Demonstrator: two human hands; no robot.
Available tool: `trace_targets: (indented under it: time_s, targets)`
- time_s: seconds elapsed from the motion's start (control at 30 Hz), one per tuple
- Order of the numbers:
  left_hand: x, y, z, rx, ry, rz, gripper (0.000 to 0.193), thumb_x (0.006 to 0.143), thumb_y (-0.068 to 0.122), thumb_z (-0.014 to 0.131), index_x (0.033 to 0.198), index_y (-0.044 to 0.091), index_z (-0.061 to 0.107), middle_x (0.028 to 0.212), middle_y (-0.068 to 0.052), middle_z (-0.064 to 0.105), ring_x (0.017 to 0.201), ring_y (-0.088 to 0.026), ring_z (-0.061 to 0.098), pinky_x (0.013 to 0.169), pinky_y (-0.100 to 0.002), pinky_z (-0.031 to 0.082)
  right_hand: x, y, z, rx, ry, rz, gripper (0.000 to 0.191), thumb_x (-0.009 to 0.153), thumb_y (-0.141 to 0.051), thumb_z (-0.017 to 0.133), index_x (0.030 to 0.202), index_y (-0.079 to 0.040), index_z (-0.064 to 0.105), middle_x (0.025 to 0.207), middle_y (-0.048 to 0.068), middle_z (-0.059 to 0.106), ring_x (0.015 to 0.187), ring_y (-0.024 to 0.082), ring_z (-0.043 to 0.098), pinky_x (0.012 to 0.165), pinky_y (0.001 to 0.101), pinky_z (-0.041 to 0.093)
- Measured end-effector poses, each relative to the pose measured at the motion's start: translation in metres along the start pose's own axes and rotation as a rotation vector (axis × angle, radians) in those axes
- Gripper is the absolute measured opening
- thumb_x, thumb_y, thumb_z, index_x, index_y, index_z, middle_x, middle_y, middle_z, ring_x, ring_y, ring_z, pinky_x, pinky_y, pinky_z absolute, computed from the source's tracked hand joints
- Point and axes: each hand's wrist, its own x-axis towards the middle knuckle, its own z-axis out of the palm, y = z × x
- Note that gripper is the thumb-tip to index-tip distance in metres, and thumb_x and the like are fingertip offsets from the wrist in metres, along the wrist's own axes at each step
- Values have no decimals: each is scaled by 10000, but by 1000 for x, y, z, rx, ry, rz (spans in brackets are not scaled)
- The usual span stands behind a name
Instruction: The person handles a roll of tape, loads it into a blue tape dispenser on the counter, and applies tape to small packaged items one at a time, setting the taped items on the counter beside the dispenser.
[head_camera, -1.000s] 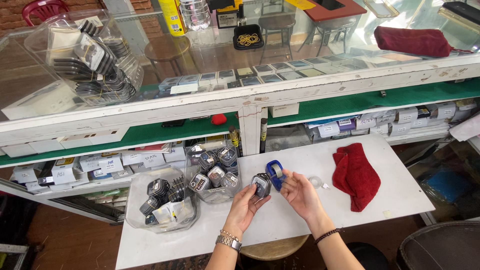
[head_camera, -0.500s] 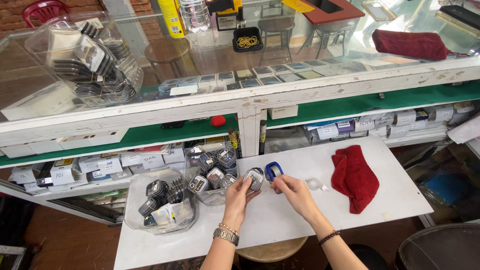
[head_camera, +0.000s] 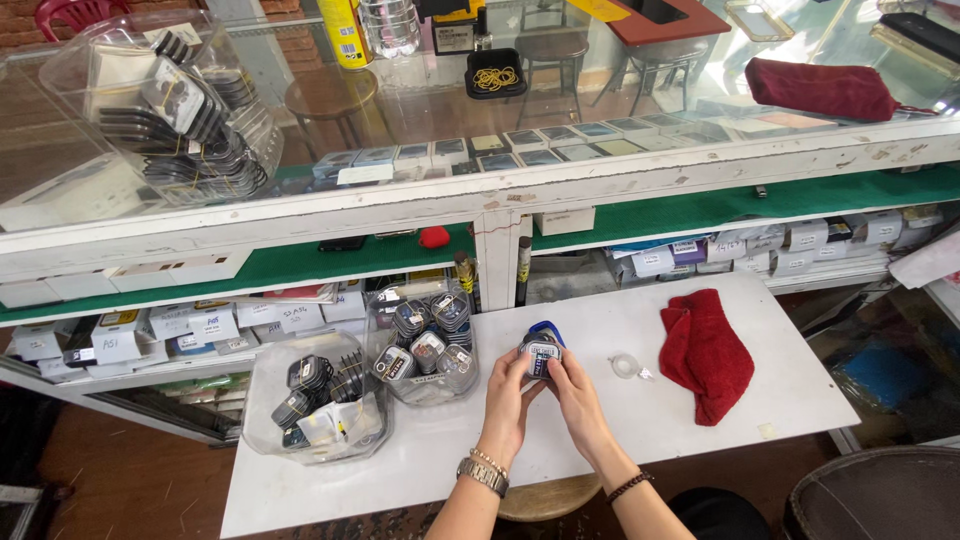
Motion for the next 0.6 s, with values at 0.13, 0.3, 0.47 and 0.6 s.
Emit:
trace_targets:
  time_s: [0.13, 0.3, 0.47, 0.6]
  targets:
    - [9, 3, -2, 116, -31, -24, 558, 1001, 476, 518, 1368, 60, 467, 1240, -120, 615, 1124, -222, 615, 925, -409, 553, 0, -1, 6, -265, -2, 10, 553, 1019, -253, 488, 1550, -113, 425, 1505, 114, 550, 1401, 200, 483, 1134, 325, 366]
    - [10, 1, 3, 167, 0, 20, 560, 994, 501, 486, 1379, 95, 463, 1300, -82, 587, 1182, -207, 610, 946, -416, 561, 7, -7, 10, -295, -52, 93, 640, 1023, -391, 456, 1591, -154, 280, 1659, 62, 322, 1523, 183, 281, 1203, 324, 236]
    - [7, -1, 4, 130, -72, 14, 550, 1003, 498, 477, 1368, 87, 471, 1304, -86, 602, 1166, -200, 622, 942, -407, 549, 16, -17, 13, -374, -113, 60, 672, 1024, -436, 448, 1597, -130, 273, 1654, 81, 313, 1534, 204, 271, 1209, 337, 240]
    - [11, 2, 4, 68, 101, 8, 568, 1021, 509, 495, 1348, 45, 523, 1256, -151, 615, 1079, -216, 611, 932, -438, 534, 13, -24, 11, -310, -105, 34, 627, 998, -347, 535, 1550, -89, 384, 1611, 93, 430, 1488, 220, 389, 1184, 339, 298]
